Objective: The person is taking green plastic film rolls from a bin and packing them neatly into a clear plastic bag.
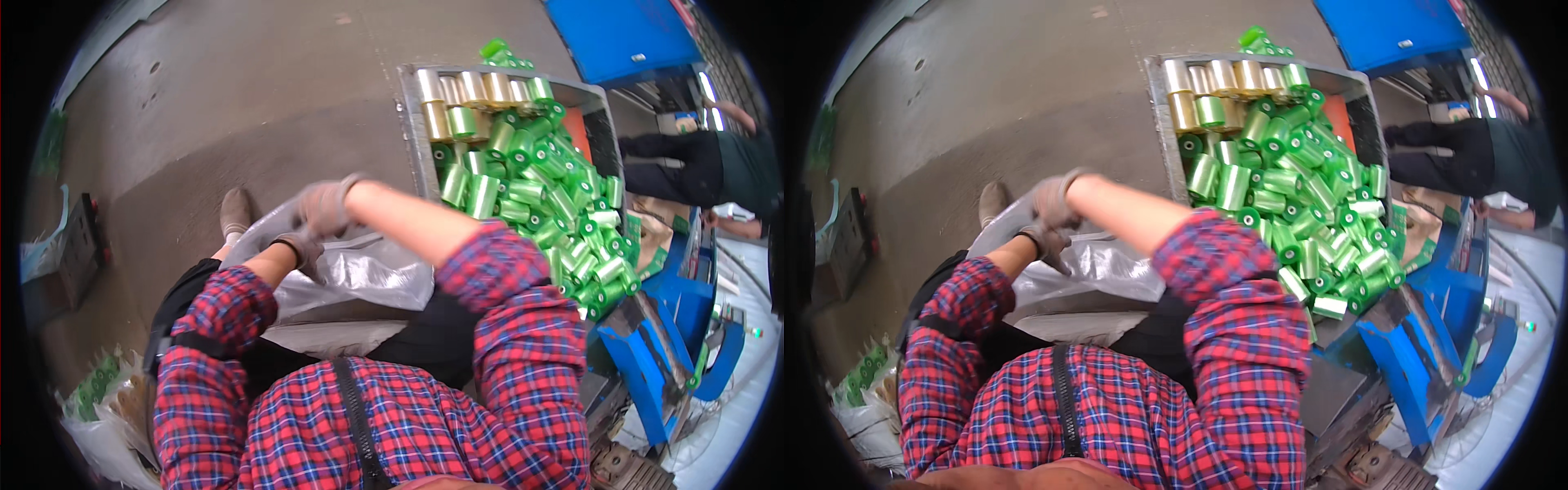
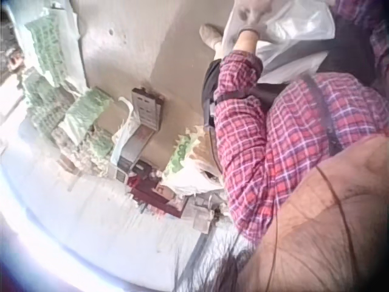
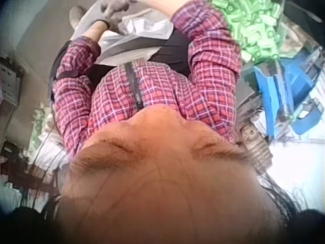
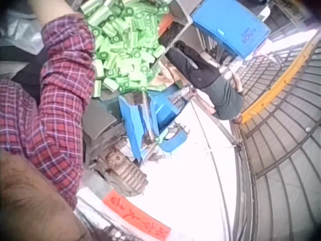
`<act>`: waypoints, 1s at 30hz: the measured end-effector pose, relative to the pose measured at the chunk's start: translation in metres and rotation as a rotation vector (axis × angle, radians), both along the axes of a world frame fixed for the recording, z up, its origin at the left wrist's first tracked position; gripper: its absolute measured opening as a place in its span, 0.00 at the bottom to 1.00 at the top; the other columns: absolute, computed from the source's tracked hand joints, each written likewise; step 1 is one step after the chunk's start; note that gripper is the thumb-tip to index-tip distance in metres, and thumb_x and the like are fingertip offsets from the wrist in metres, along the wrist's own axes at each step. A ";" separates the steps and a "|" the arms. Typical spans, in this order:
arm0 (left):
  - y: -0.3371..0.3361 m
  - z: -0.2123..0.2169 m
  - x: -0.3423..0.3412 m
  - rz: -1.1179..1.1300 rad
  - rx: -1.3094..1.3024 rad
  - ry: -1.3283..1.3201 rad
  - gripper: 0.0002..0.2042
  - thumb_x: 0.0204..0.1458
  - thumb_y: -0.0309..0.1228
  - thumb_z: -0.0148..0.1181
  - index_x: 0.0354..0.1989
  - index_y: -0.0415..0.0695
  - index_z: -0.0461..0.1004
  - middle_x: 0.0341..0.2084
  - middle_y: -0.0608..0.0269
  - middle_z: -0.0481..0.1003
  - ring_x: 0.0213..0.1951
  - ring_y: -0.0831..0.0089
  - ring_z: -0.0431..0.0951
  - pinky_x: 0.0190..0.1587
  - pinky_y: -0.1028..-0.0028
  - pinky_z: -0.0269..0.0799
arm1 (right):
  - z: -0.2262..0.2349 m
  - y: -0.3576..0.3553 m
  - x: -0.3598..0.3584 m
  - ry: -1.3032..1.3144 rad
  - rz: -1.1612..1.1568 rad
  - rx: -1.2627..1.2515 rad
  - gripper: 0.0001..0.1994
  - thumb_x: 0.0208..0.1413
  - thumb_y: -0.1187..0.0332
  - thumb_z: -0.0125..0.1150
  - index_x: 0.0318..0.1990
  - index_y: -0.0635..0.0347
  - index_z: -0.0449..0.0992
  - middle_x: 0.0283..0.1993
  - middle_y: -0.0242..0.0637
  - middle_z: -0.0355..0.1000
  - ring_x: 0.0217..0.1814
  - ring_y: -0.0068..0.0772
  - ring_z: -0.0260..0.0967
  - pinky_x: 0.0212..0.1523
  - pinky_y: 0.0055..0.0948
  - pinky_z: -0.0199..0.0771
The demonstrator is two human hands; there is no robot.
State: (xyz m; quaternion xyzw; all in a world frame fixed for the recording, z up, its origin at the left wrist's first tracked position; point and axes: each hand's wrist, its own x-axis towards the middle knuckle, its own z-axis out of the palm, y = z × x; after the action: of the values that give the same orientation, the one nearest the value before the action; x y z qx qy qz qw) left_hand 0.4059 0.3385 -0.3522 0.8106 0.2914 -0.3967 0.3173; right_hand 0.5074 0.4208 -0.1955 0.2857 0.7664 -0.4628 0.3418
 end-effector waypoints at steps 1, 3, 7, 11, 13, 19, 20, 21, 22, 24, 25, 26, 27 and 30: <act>0.002 0.041 0.004 0.150 -0.158 0.026 0.40 0.34 0.54 0.60 0.57 0.48 0.58 0.51 0.51 0.66 0.52 0.57 0.66 0.53 0.64 0.61 | 0.022 0.006 0.027 0.221 -0.281 0.062 0.21 0.46 0.61 0.54 0.49 0.55 0.70 0.36 0.37 0.73 0.34 0.30 0.72 0.38 0.26 0.73; -0.020 0.030 -0.013 0.093 -0.109 -0.052 0.39 0.33 0.51 0.61 0.56 0.49 0.59 0.48 0.52 0.68 0.50 0.58 0.68 0.51 0.63 0.62 | 0.034 0.037 0.103 0.472 -0.743 0.218 0.22 0.48 0.57 0.54 0.49 0.61 0.68 0.45 0.44 0.70 0.40 0.34 0.71 0.42 0.26 0.70; -0.051 0.099 -0.019 -0.036 0.106 -0.292 0.43 0.29 0.65 0.56 0.53 0.49 0.64 0.49 0.52 0.65 0.56 0.54 0.59 0.58 0.52 0.47 | -0.046 0.042 0.300 -0.143 -1.244 1.009 0.33 0.40 0.47 0.59 0.44 0.72 0.69 0.43 0.56 0.69 0.46 0.48 0.68 0.47 0.34 0.66; -0.086 0.135 -0.028 0.035 0.165 -0.241 0.36 0.32 0.61 0.57 0.49 0.51 0.68 0.55 0.51 0.60 0.60 0.51 0.52 0.60 0.52 0.42 | -0.171 -0.015 0.308 -0.481 -1.593 0.830 0.45 0.30 0.49 0.70 0.53 0.72 0.59 0.52 0.57 0.63 0.55 0.48 0.62 0.53 0.33 0.61; -0.089 0.146 -0.031 0.054 0.266 -0.214 0.31 0.35 0.56 0.58 0.48 0.51 0.70 0.56 0.51 0.58 0.60 0.50 0.51 0.60 0.51 0.41 | -0.185 -0.013 0.314 -0.380 -1.671 0.826 0.39 0.30 0.54 0.71 0.49 0.69 0.62 0.49 0.53 0.66 0.51 0.46 0.65 0.52 0.33 0.62; -0.067 0.166 -0.073 0.735 0.887 -0.259 0.14 0.38 0.28 0.56 0.37 0.48 0.75 0.50 0.42 0.63 0.53 0.46 0.61 0.56 0.56 0.53 | -0.058 -0.030 0.294 0.846 -1.740 0.378 0.24 0.43 0.59 0.63 0.45 0.66 0.68 0.41 0.36 0.69 0.41 0.28 0.66 0.45 0.26 0.65; -0.063 0.160 -0.080 0.840 0.714 -0.263 0.16 0.36 0.27 0.55 0.39 0.47 0.74 0.48 0.41 0.64 0.50 0.48 0.64 0.53 0.58 0.58 | -0.019 -0.036 0.269 0.815 -1.638 0.213 0.24 0.44 0.57 0.62 0.45 0.65 0.68 0.40 0.36 0.70 0.41 0.28 0.66 0.45 0.26 0.65; -0.062 0.155 -0.083 0.944 0.544 -0.260 0.18 0.35 0.26 0.55 0.41 0.46 0.74 0.46 0.41 0.66 0.48 0.51 0.68 0.50 0.59 0.63 | 0.016 -0.037 0.241 0.788 -1.529 0.047 0.24 0.44 0.55 0.61 0.45 0.65 0.69 0.39 0.35 0.70 0.40 0.28 0.67 0.44 0.26 0.65; -0.066 0.148 -0.085 0.917 0.519 -0.098 0.20 0.35 0.25 0.54 0.43 0.46 0.72 0.42 0.43 0.69 0.43 0.52 0.71 0.46 0.61 0.66 | 0.035 -0.034 0.207 0.665 -1.340 -0.002 0.26 0.43 0.52 0.60 0.45 0.64 0.68 0.38 0.37 0.70 0.40 0.29 0.67 0.43 0.26 0.65; -0.074 0.156 -0.078 0.881 0.552 -0.036 0.26 0.37 0.24 0.53 0.52 0.45 0.63 0.31 0.49 0.73 0.34 0.54 0.75 0.38 0.62 0.71 | 0.043 -0.034 0.134 0.396 -0.935 -0.028 0.30 0.40 0.46 0.59 0.44 0.65 0.69 0.38 0.41 0.70 0.41 0.34 0.68 0.43 0.28 0.66; -0.083 0.149 -0.084 0.933 0.619 -0.179 0.29 0.38 0.25 0.53 0.55 0.45 0.59 0.30 0.50 0.73 0.34 0.55 0.75 0.38 0.62 0.71 | 0.041 -0.033 0.094 0.261 -0.715 -0.013 0.32 0.38 0.43 0.59 0.42 0.65 0.70 0.37 0.44 0.70 0.42 0.36 0.69 0.43 0.29 0.66; -0.084 0.149 -0.086 0.990 0.585 -0.199 0.29 0.38 0.26 0.53 0.54 0.45 0.59 0.30 0.50 0.73 0.35 0.55 0.75 0.38 0.62 0.71 | -0.009 -0.035 0.071 0.034 -0.599 -0.042 0.37 0.34 0.38 0.58 0.40 0.67 0.72 0.37 0.46 0.70 0.42 0.39 0.68 0.44 0.31 0.65; -0.088 0.148 -0.091 1.061 0.551 -0.198 0.29 0.38 0.26 0.54 0.54 0.45 0.59 0.30 0.50 0.73 0.35 0.55 0.75 0.38 0.63 0.71 | -0.023 -0.041 0.027 -0.041 -0.520 -0.038 0.39 0.32 0.37 0.58 0.41 0.69 0.72 0.40 0.45 0.70 0.44 0.38 0.68 0.46 0.31 0.65; -0.079 0.157 -0.085 1.045 0.465 -0.136 0.27 0.38 0.27 0.54 0.53 0.44 0.61 0.35 0.45 0.71 0.35 0.52 0.73 0.37 0.61 0.69 | -0.151 -0.065 -0.032 -0.083 -0.708 -0.125 0.36 0.39 0.39 0.56 0.44 0.65 0.72 0.45 0.45 0.68 0.47 0.36 0.66 0.48 0.30 0.62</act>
State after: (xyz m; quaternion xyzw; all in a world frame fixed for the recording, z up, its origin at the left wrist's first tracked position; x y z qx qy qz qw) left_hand 0.3208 0.2593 -0.1952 0.6311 0.7117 -0.0597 0.3026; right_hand 0.4757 0.3555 -0.3469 0.5307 0.5756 -0.5864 0.2080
